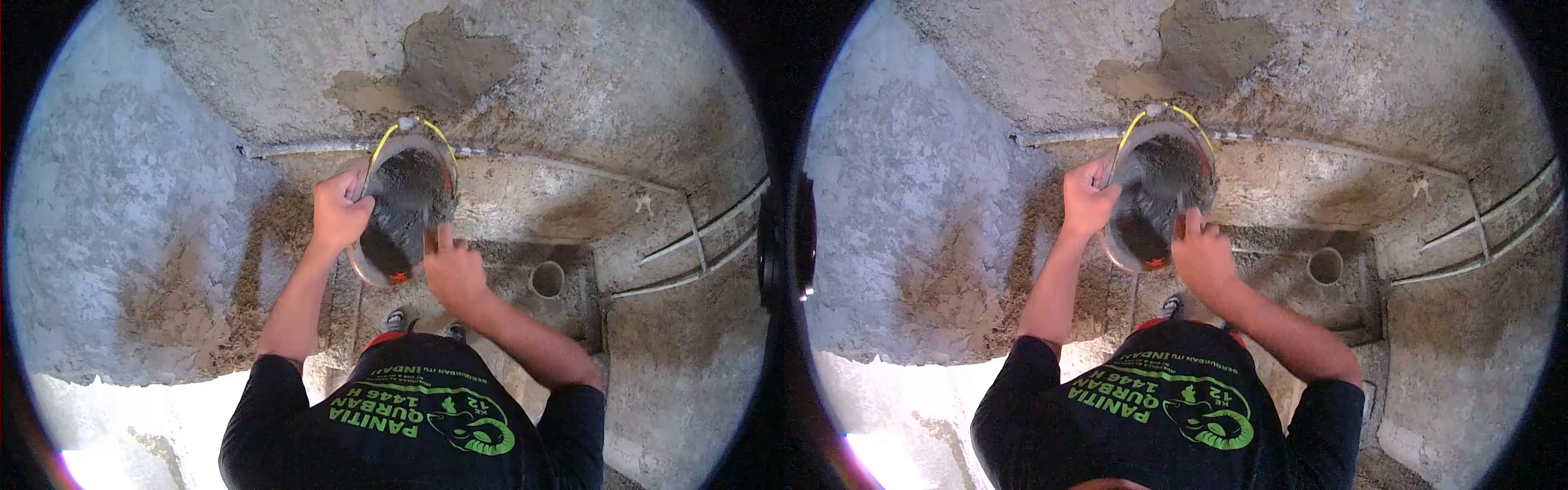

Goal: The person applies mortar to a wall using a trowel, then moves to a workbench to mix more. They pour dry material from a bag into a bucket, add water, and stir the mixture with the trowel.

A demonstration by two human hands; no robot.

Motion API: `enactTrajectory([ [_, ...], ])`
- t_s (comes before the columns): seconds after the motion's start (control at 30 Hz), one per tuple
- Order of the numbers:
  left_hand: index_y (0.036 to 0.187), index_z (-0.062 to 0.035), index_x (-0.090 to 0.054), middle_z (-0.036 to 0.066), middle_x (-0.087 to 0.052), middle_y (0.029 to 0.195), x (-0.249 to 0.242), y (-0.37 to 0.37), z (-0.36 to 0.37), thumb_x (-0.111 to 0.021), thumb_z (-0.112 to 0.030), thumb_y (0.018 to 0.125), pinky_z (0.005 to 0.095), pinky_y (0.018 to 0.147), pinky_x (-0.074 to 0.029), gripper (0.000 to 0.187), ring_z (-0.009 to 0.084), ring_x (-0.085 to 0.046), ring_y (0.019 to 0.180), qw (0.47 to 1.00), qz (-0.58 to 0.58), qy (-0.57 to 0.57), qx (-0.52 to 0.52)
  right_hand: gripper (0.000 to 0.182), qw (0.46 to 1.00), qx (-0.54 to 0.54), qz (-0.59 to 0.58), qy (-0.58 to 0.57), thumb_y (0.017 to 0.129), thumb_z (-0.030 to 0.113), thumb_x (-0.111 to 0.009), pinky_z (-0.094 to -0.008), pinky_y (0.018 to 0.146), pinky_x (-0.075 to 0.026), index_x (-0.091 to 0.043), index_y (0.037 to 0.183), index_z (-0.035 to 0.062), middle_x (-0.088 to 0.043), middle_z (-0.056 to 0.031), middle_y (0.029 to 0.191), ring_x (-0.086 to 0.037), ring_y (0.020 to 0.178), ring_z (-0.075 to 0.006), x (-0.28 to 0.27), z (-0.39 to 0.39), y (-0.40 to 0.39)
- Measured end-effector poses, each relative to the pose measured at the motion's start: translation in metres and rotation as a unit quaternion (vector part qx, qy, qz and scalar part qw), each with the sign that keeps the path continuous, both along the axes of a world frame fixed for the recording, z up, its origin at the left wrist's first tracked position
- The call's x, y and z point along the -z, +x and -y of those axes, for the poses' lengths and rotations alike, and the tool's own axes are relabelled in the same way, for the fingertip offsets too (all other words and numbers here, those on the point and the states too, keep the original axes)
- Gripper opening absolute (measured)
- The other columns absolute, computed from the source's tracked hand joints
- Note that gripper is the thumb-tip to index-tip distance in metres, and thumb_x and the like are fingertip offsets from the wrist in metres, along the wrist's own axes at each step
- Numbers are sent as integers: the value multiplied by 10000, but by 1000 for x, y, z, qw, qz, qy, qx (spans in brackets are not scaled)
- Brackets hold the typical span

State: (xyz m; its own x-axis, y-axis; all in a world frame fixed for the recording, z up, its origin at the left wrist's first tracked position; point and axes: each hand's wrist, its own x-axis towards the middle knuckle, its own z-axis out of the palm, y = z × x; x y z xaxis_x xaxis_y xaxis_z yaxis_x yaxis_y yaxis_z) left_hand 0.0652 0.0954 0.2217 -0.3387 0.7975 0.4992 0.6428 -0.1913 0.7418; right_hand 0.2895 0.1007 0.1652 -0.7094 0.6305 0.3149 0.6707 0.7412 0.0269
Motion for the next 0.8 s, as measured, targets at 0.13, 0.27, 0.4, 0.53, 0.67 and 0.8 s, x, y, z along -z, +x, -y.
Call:
enactTrajectory([
  [0.13, 660, -11, -360, 17, -296, 602, -11, -6, -3, -619, 16, 656, 317, 508, -273, 260, 97, -303, 600, 999, -13, -24, 17, 279, 991, -7, 51, 120, 792, 175, -643, -347, 486, -502, -720, 930, -54, -570, -192, 1029, -629, 667, -270, -7, -19, -43],
  [0.27, 657, -15, -372, 4, -318, 602, -14, -26, -7, -628, 8, 659, 316, 509, -277, 257, 92, -310, 604, 999, -36, -5, 19, 254, 981, 12, 112, 155, 771, 194, -657, -371, 490, -506, -763, 885, -8, -591, -232, 992, -637, 694, -286, 15, 6, -68],
  [0.4, 658, -23, -377, -28, -327, 617, -12, -51, -7, -639, 7, 664, 314, 514, -270, 263, 79, -313, 620, 999, 0, -28, 27, 216, 992, -59, 112, -28, 777, 160, -659, -341, 503, -537, -739, 855, -26, -574, -189, 962, -645, 681, -256, -24, 17, -60],
  [0.53, 657, -45, -355, -46, -314, 632, -4, -48, -5, -645, 10, 665, 302, 518, -251, 296, 70, -304, 629, 998, 0, -28, 60, 268, 997, 17, 43, 53, 796, 162, -644, -317, 491, -531, -697, 962, -42, -556, -154, 962, -658, 684, -239, -32, 12, -74],
  [0.67, 658, -71, -318, -61, -291, 648, -7, -60, -6, -637, 28, 665, 292, 524, -227, 334, 65, -279, 636, 996, 21, -13, 86, 397, 999, 27, 6, 38, 819, 159, -628, -333, 489, -541, -628, 1157, -50, -532, -148, 1035, -672, 689, -259, -8, 28, -76],
  [0.8, 654, -97, -286, -76, -285, 675, -15, -91, -15, -620, 61, 654, 277, 541, -216, 370, 54, -272, 653, 992, 75, 49, 83, 418, 997, 2, 4, -72, 827, 142, -618, -378, 517, -566, -604, 1197, -51, -524, -178, 1062, -688, 686, -305, -12, 38, -58],
])
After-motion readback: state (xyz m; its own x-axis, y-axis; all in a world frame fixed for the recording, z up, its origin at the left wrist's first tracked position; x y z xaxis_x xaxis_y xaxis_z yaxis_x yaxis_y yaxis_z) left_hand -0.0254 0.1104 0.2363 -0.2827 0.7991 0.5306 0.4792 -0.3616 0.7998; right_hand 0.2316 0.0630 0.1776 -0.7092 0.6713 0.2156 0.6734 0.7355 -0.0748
